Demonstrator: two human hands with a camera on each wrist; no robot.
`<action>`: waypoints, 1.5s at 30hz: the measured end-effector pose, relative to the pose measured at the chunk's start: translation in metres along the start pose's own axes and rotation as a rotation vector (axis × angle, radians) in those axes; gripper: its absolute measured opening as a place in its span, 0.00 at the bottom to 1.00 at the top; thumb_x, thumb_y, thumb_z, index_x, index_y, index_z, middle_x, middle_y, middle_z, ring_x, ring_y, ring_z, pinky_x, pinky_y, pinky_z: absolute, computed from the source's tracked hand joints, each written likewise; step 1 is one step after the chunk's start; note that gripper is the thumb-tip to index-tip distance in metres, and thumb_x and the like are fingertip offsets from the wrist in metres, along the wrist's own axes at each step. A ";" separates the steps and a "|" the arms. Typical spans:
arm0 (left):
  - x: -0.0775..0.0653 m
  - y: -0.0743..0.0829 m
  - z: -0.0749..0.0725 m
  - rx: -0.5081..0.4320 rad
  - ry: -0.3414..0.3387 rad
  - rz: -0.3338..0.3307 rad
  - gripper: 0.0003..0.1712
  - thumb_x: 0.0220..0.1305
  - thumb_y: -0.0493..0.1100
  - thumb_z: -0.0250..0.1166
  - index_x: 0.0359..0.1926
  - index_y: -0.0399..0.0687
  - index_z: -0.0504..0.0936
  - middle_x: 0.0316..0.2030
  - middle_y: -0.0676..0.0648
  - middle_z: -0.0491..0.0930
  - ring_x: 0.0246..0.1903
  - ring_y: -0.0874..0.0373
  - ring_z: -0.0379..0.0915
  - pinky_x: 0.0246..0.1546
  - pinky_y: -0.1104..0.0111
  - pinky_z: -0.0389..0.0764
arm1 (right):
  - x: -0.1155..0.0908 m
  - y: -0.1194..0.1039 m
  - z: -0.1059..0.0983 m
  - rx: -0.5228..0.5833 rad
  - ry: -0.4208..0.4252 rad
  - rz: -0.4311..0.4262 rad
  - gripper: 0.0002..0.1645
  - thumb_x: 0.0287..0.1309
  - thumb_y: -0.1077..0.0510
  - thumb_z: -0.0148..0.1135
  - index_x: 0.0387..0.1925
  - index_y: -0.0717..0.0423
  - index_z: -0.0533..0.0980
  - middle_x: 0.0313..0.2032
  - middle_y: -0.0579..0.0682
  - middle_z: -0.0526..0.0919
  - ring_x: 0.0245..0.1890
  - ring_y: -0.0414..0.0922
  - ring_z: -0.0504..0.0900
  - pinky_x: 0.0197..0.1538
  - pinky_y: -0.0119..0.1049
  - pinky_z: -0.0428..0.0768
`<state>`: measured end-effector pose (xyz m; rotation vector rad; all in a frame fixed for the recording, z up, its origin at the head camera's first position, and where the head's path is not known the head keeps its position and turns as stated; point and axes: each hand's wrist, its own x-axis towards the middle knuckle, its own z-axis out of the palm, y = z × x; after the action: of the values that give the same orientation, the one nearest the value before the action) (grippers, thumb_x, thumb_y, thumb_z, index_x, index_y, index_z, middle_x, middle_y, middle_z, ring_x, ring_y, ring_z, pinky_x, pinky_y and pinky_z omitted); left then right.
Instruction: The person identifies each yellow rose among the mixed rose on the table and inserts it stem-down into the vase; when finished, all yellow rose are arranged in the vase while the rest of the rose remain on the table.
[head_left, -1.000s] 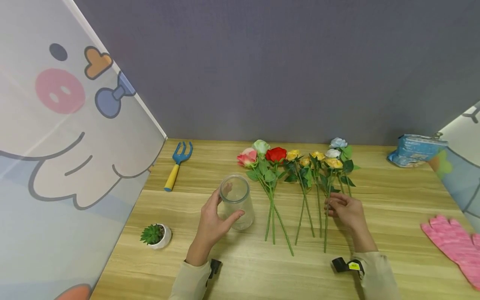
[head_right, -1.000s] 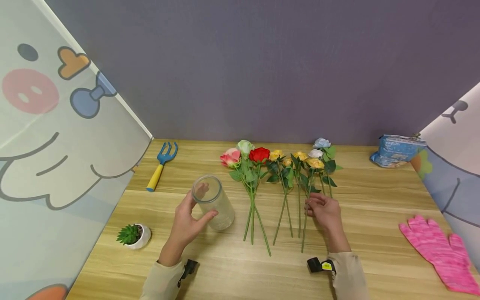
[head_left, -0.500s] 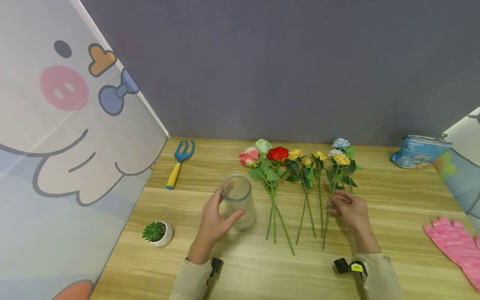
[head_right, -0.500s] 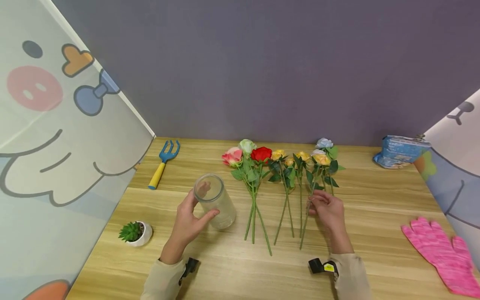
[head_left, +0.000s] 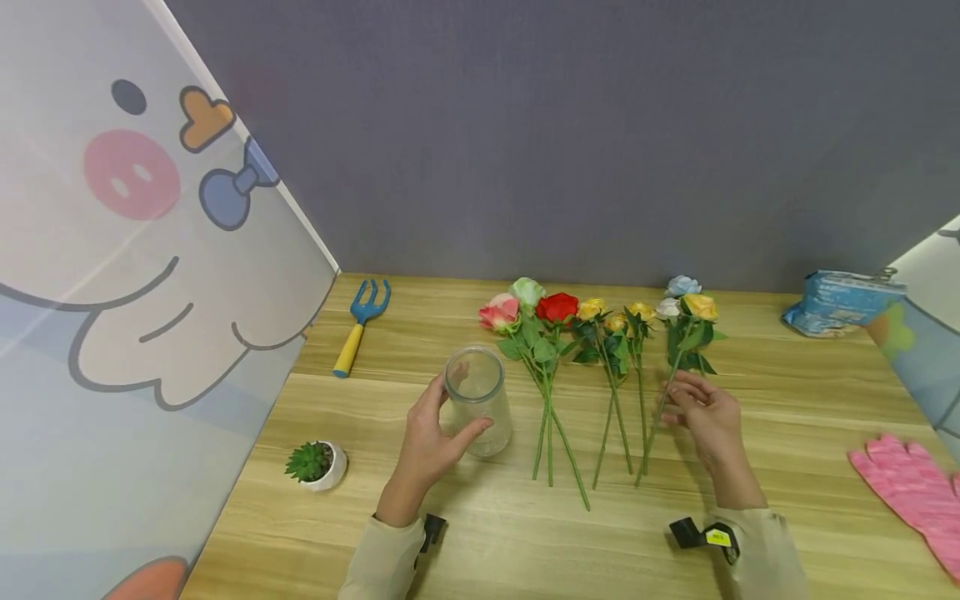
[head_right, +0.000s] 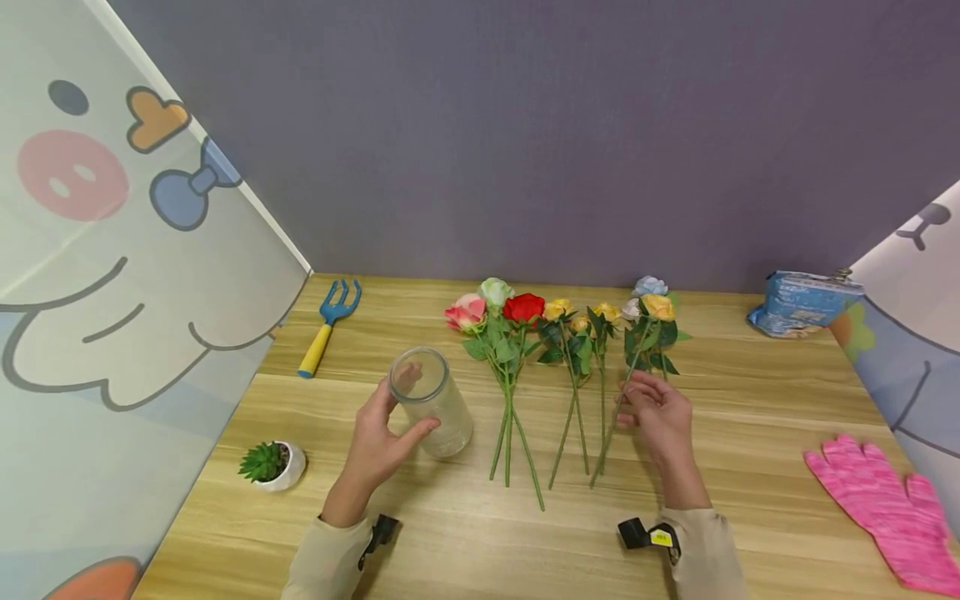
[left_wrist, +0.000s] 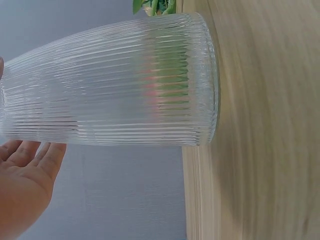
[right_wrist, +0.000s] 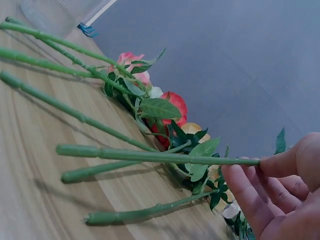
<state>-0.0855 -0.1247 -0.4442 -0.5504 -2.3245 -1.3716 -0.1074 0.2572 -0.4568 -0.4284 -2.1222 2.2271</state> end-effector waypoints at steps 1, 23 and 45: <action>0.000 0.000 0.000 -0.003 -0.001 -0.001 0.46 0.57 0.47 0.80 0.70 0.33 0.69 0.64 0.35 0.78 0.61 0.38 0.77 0.61 0.47 0.80 | 0.000 0.000 0.000 0.029 -0.003 -0.010 0.13 0.74 0.70 0.54 0.57 0.66 0.73 0.35 0.35 0.88 0.36 0.33 0.87 0.34 0.29 0.88; -0.001 0.000 0.001 -0.015 0.005 0.001 0.46 0.53 0.38 0.82 0.70 0.33 0.69 0.64 0.35 0.77 0.62 0.38 0.77 0.61 0.48 0.80 | -0.006 -0.008 0.010 0.491 0.001 -0.218 0.06 0.71 0.71 0.57 0.45 0.61 0.76 0.36 0.50 0.87 0.34 0.42 0.88 0.32 0.32 0.89; -0.002 -0.001 0.002 -0.037 0.000 -0.009 0.45 0.61 0.54 0.77 0.70 0.34 0.69 0.64 0.36 0.77 0.63 0.39 0.76 0.63 0.48 0.79 | -0.010 -0.011 0.018 0.631 0.058 -0.309 0.06 0.70 0.76 0.54 0.45 0.69 0.70 0.34 0.56 0.85 0.33 0.48 0.89 0.33 0.37 0.90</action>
<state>-0.0847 -0.1240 -0.4469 -0.5509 -2.3088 -1.4211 -0.1032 0.2380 -0.4439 -0.1149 -1.2386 2.4693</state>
